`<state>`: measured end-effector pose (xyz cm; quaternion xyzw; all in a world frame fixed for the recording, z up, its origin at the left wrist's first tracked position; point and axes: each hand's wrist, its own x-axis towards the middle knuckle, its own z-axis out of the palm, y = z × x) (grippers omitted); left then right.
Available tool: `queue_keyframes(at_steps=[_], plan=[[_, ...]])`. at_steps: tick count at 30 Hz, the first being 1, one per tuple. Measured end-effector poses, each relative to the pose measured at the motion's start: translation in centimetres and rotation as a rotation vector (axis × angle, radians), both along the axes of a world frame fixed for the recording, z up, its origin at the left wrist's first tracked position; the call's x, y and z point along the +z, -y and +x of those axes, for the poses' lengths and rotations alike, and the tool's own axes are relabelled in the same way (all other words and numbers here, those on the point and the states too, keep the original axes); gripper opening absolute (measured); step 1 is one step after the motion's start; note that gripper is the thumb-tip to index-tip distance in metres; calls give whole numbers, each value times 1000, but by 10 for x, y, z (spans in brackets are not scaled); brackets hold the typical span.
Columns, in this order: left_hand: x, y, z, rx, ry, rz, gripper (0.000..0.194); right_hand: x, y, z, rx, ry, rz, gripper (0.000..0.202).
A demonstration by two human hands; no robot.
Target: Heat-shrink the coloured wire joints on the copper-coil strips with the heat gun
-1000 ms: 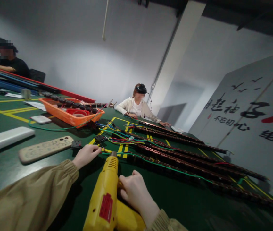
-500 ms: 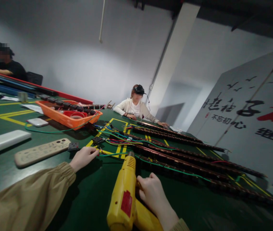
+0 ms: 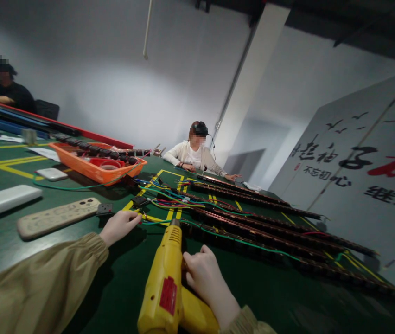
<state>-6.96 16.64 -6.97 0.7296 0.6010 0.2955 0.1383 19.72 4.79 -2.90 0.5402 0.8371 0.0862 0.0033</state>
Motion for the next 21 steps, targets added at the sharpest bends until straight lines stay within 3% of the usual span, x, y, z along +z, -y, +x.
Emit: queue_keyframes(at_steps=[12, 21], plan=[[4, 3, 1, -9, 53, 13, 42, 5, -8, -59, 129, 42, -63, 7], [8, 5, 1, 3, 43, -4, 41, 3, -8, -60, 139, 20, -61, 9]])
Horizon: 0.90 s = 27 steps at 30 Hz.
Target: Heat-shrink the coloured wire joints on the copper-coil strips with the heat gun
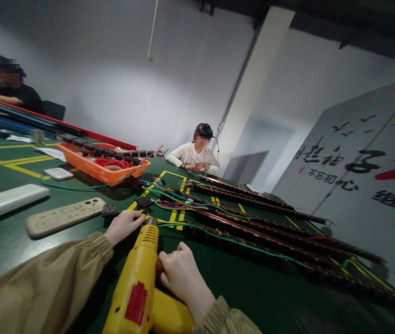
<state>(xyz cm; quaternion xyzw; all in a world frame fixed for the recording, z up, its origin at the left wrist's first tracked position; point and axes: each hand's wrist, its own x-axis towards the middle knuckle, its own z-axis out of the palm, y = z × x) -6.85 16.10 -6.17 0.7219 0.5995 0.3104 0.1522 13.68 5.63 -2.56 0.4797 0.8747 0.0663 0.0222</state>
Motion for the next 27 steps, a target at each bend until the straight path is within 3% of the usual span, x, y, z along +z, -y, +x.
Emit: queue_keyframes(at_steps=[14, 27], plan=[[2, 0, -1, 4, -33, 2, 40, 1, 0, 10, 3, -4, 11, 7], [3, 1, -1, 15, -71, -4, 39, -6, 9, 74, -116, -78, 113, 9]])
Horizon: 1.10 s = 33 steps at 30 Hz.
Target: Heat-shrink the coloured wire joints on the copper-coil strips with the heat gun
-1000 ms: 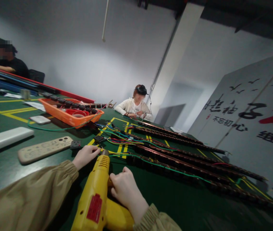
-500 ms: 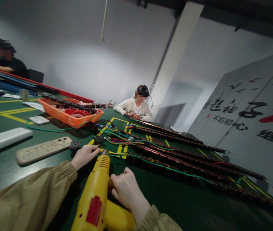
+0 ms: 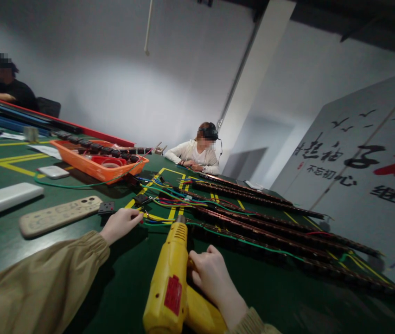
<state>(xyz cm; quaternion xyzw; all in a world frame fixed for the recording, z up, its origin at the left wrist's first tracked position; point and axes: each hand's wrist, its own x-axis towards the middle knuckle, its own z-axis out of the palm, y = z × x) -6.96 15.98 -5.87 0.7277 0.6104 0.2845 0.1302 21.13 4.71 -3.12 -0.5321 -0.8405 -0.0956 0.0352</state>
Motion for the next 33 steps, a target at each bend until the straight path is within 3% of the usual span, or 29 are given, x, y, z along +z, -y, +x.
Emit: queue_keyframes(at_steps=[6, 18, 33], plan=[[0, 0, 0, 33, -12, -26, 39, 3, 5, 15, -36, 10, 17, 11], [-4, -2, 1, 73, 41, -20, 41, 3, 7, 14, -41, 4, 71, 13], [-7, -4, 2, 50, 128, 22, 42, 4, 4, -16, -4, 43, -49, 9]])
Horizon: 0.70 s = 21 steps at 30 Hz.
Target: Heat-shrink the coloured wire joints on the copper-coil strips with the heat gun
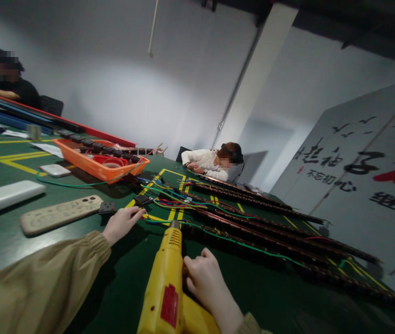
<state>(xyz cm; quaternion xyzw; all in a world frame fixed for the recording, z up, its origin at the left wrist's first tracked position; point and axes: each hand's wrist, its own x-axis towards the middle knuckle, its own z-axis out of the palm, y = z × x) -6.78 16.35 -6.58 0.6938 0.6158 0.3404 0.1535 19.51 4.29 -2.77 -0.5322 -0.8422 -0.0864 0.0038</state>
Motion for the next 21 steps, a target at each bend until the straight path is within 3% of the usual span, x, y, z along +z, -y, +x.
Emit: queue_keyframes(at_steps=[12, 21], plan=[[-2, -2, 0, -22, 19, 46, 43, -1, -15, -56, 157, 46, -28, 10], [-1, -2, 0, -27, 28, 69, 42, -3, -13, -59, 182, 19, -13, 9]])
